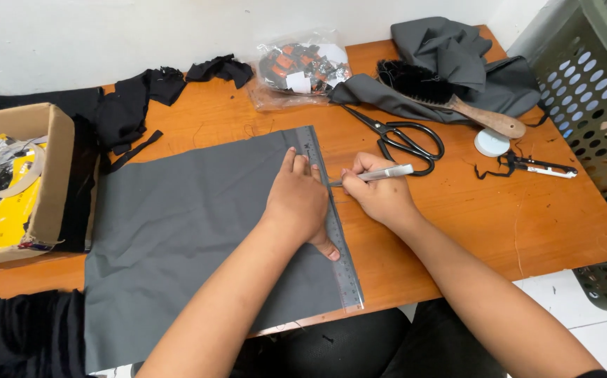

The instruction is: The person marks a line on a piece of gray fabric using a ruler and a pen, then cuts the fabric along the marked line with scissors. After cutting, the person folds the fabric and uses a seam ripper to remove threads from the edge.

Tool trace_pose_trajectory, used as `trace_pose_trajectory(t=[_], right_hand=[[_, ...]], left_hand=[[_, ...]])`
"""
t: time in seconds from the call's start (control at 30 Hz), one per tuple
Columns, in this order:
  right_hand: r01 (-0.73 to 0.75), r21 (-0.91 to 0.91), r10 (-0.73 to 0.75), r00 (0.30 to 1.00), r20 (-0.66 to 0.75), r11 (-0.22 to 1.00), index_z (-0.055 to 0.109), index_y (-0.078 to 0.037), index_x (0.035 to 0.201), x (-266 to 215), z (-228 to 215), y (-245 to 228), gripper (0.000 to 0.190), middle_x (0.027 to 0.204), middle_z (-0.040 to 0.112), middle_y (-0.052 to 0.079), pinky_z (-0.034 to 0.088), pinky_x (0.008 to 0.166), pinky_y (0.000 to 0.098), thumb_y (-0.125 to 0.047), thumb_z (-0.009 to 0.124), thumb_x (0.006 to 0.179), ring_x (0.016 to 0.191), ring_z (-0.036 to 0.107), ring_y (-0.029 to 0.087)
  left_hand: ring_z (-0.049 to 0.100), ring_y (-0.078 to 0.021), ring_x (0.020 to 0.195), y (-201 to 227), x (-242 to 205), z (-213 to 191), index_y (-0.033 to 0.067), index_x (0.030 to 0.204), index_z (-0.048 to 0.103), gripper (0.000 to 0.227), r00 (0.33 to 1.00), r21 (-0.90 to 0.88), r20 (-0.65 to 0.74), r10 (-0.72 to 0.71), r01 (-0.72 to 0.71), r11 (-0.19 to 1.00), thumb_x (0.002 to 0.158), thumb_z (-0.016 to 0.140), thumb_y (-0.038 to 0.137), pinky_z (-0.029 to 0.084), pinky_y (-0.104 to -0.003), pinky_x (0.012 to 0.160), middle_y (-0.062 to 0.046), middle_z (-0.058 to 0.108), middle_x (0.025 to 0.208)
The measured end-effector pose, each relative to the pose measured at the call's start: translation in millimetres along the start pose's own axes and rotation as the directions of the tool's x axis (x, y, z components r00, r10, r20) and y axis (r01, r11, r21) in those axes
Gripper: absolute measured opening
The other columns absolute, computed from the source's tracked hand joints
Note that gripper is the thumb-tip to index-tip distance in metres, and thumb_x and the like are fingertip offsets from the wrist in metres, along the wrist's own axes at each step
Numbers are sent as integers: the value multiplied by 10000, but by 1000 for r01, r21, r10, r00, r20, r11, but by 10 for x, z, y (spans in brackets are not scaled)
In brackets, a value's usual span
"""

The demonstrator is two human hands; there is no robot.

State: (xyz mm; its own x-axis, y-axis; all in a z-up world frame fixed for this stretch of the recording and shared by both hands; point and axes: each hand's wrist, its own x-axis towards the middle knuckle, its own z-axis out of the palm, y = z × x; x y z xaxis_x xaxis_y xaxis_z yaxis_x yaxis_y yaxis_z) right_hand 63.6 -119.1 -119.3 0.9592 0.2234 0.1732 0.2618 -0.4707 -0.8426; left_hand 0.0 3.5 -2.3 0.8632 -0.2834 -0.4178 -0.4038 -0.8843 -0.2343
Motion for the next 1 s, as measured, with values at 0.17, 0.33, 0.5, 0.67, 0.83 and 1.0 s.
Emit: trace_pose_trajectory(t=[0.17,0.33,0.5,0.67,0.83,1.0], right_hand=[[56,3,-56,998,-23,998,534,-93,559,21,24,72,233,402,484,66,356,448,227,-196,618,749,432,456,134],[90,17,-89,996,-30,996,510,-79,552,12,14,48,258,386,432,69,341,437,235,-183,626,758,433,434,123],[156,-38,-157,987,-22,987,480,-65,553,67,41,79,315,396,417,111,339,441,253,-223,629,780,432,450,184],[181,-76,-181,983,5,981,461,-55,543,88,25,46,325,390,413,111,329,435,259,-208,617,784,412,442,199],[190,-89,-187,981,43,978,435,-52,534,164,19,28,344,388,412,118,332,435,296,-214,634,763,413,447,230],[250,-134,-248,968,28,959,443,-23,565,267,41,-117,312,451,462,201,375,452,363,-183,601,781,488,515,364]], left_hand=[[259,-371,1231,-7,34,32,-94,1242,354,647,1000,-6,0,3,-3,1000,694,621,122,14,-469,1051,-261,372,1285],[253,-371,1234,-6,41,31,-98,1245,344,660,1000,-8,-3,9,-9,1000,690,624,124,11,-471,1052,-267,366,1287],[252,-374,1230,3,55,38,-107,1242,342,678,1000,5,6,7,-7,1000,675,636,118,0,-476,1049,-277,367,1281],[247,-360,1235,9,70,49,-96,1247,341,685,1000,2,13,5,-5,1000,669,641,119,-7,-473,1048,-271,367,1284],[251,-364,1237,8,88,56,-92,1245,344,703,1000,-6,7,1,-1,1000,655,658,122,2,-474,1048,-273,366,1283],[238,-346,1244,2,48,20,-96,1259,329,650,1000,-10,13,-11,11,1000,730,594,173,0,-454,1052,-248,353,1306]])
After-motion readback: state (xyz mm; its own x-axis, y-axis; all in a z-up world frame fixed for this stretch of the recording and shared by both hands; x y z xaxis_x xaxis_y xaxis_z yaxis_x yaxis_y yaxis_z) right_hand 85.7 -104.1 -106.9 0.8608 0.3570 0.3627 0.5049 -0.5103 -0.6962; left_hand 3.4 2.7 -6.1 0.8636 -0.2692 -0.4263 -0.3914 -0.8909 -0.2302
